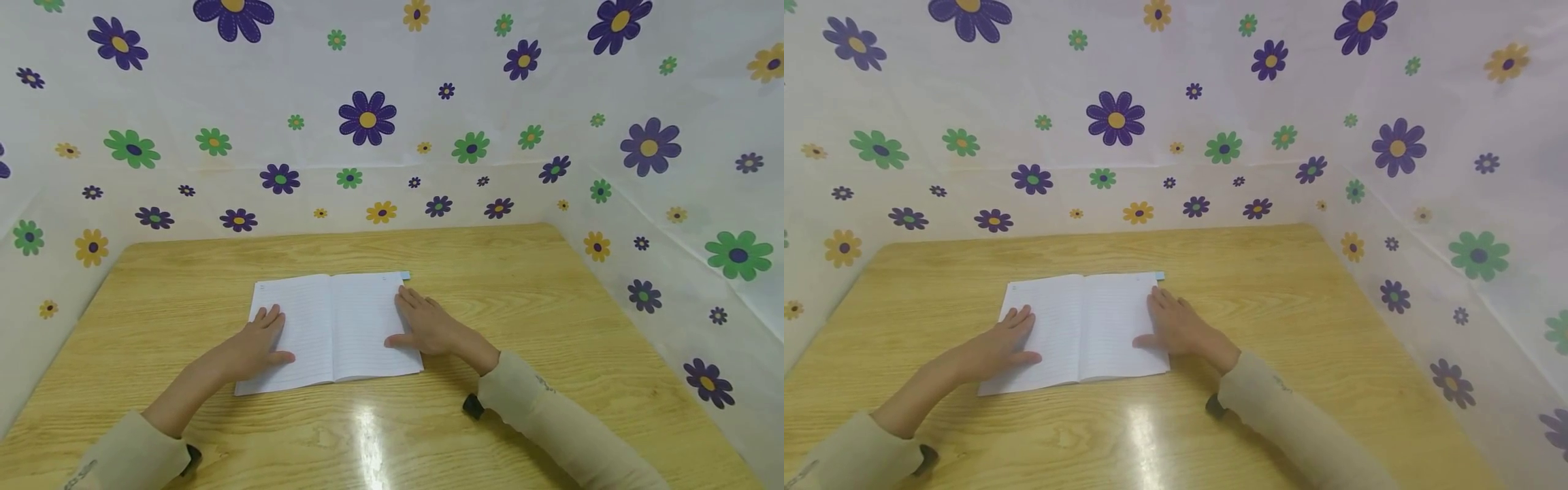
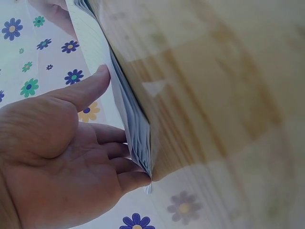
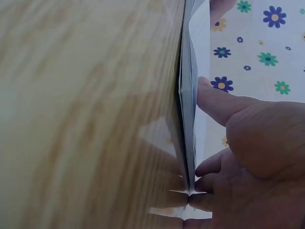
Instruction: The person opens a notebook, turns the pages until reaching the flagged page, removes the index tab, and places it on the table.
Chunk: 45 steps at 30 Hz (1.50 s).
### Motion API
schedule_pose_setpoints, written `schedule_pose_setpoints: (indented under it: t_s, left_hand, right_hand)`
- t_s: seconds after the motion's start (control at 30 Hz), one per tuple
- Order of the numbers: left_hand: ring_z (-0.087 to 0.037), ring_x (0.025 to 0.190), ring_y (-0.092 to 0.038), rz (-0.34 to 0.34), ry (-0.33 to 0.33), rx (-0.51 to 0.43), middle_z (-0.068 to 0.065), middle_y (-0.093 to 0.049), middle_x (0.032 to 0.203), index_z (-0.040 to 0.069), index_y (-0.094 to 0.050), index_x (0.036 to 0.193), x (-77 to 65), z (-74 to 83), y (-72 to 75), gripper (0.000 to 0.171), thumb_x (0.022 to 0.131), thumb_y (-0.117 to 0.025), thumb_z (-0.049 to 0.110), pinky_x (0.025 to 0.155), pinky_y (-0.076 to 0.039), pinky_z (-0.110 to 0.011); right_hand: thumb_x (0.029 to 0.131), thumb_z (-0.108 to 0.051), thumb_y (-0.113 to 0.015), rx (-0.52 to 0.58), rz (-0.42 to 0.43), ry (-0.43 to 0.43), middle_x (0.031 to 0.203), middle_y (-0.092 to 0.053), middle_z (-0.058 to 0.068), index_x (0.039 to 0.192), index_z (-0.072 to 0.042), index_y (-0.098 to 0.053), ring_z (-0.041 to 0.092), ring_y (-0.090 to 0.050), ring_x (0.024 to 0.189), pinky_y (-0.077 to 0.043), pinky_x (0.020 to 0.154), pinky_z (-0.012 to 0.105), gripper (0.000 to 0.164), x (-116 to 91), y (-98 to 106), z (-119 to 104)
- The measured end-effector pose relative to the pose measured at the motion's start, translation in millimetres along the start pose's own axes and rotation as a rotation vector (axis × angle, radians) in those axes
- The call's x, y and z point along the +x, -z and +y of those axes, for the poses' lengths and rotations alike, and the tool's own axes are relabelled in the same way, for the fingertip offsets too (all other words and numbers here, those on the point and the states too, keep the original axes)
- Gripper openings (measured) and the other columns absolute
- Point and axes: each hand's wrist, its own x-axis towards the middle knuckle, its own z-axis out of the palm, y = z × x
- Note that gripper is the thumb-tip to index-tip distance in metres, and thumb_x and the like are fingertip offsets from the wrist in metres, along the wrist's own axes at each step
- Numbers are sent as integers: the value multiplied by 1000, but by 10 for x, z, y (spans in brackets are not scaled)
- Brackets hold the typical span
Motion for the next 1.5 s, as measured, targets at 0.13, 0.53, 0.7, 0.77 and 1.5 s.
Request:
schedule_pose_setpoints:
  t_s: [0.13, 0.53, 0.7, 0.77, 1.5]
  left_hand:
    - [-65, 145, -7, 9, 4, -6, -47, -11, 157, -26, -24, 148, 4, 2, -6, 87, 102, -66, 34, 117, -17, -71]
    - [-64, 145, -8, 2, 22, 7, -46, -11, 158, -26, -24, 149, 14, -2, -28, 89, 101, -66, 36, 117, -19, -70]
    - [-65, 145, -9, 11, 14, 16, -47, -13, 157, -26, -25, 148, 17, -15, -33, 88, 102, -66, 37, 117, -19, -71]
    - [-65, 145, -9, 11, 13, 16, -47, -12, 157, -26, -25, 148, 20, -21, -33, 88, 101, -66, 37, 117, -19, -71]
    - [-65, 145, -9, 14, 7, 9, -48, -11, 157, -26, -24, 148, 16, -19, -25, 88, 101, -66, 36, 116, -18, -72]
  right_hand:
    - [101, -54, -61, -21, -7, -2, 170, -9, 25, 161, 7, -16, 39, -11, 157, -16, 125, 58, 98, -11, -3, 7]
    - [101, -56, -59, -33, -15, -9, 170, -9, 22, 162, 6, -16, 39, -10, 157, -15, 125, 58, 96, -22, -7, 11]
    - [103, -54, -57, -51, -25, -6, 170, -11, 22, 162, 5, -18, 38, -11, 157, -16, 125, 58, 92, -18, 7, 0]
    - [104, -52, -56, -60, -30, -4, 170, -12, 21, 162, 5, -19, 38, -11, 157, -17, 125, 58, 90, -11, 14, -5]
    - [96, -10, -75, -9, 230, 123, 103, -76, 14, 102, 1, -76, 28, -71, 101, -59, 87, 37, 13, -4, -9, -245]
